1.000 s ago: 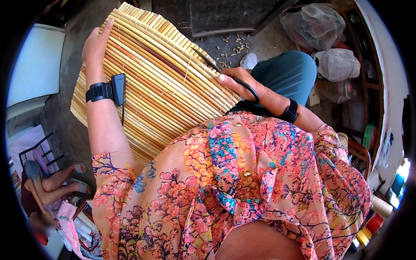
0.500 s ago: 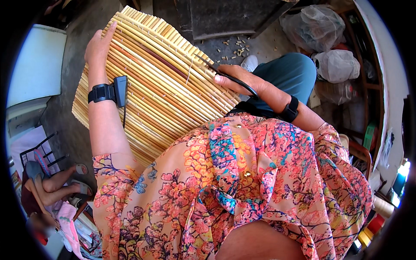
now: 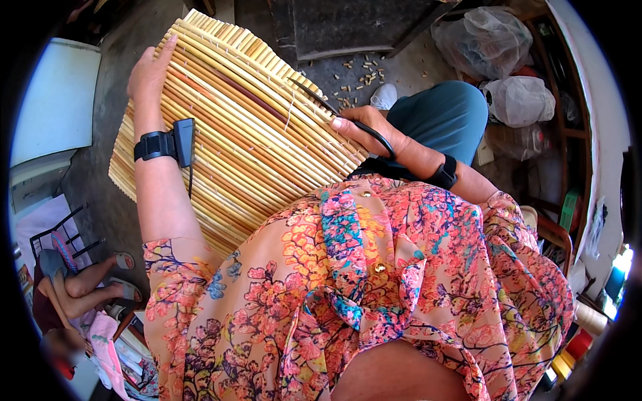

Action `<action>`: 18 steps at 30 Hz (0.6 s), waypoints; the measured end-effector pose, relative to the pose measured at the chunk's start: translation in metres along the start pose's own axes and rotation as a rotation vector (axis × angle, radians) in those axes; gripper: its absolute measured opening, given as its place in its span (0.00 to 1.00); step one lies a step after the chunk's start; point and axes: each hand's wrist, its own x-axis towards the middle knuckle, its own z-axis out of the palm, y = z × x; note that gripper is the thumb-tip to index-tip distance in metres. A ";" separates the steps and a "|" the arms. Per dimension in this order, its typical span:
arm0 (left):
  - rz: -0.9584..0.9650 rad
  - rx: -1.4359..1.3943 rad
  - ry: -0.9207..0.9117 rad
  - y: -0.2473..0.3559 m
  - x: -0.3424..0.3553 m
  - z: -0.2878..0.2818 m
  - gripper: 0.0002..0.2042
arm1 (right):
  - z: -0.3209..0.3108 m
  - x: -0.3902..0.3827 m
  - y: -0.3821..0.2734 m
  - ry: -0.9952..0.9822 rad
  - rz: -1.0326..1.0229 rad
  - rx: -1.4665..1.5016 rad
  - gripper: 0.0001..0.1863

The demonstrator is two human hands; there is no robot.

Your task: The person cuts a string using scissors and then proceeds to trim the edges of a small bamboo mat using the same tool while holding the mat by hand.

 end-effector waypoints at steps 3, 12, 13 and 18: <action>-0.004 -0.004 0.009 0.001 -0.001 0.000 0.39 | -0.002 0.007 0.004 -0.041 -0.048 -0.033 0.34; 0.019 0.019 0.007 -0.004 0.000 -0.002 0.39 | -0.007 0.012 -0.026 -0.078 -0.100 -0.046 0.39; 0.018 0.019 0.006 -0.004 0.000 -0.002 0.39 | -0.007 0.013 -0.026 -0.081 -0.094 -0.040 0.40; 0.001 0.000 0.006 -0.011 0.002 -0.002 0.40 | 0.001 0.022 -0.017 -0.060 -0.079 -0.079 0.41</action>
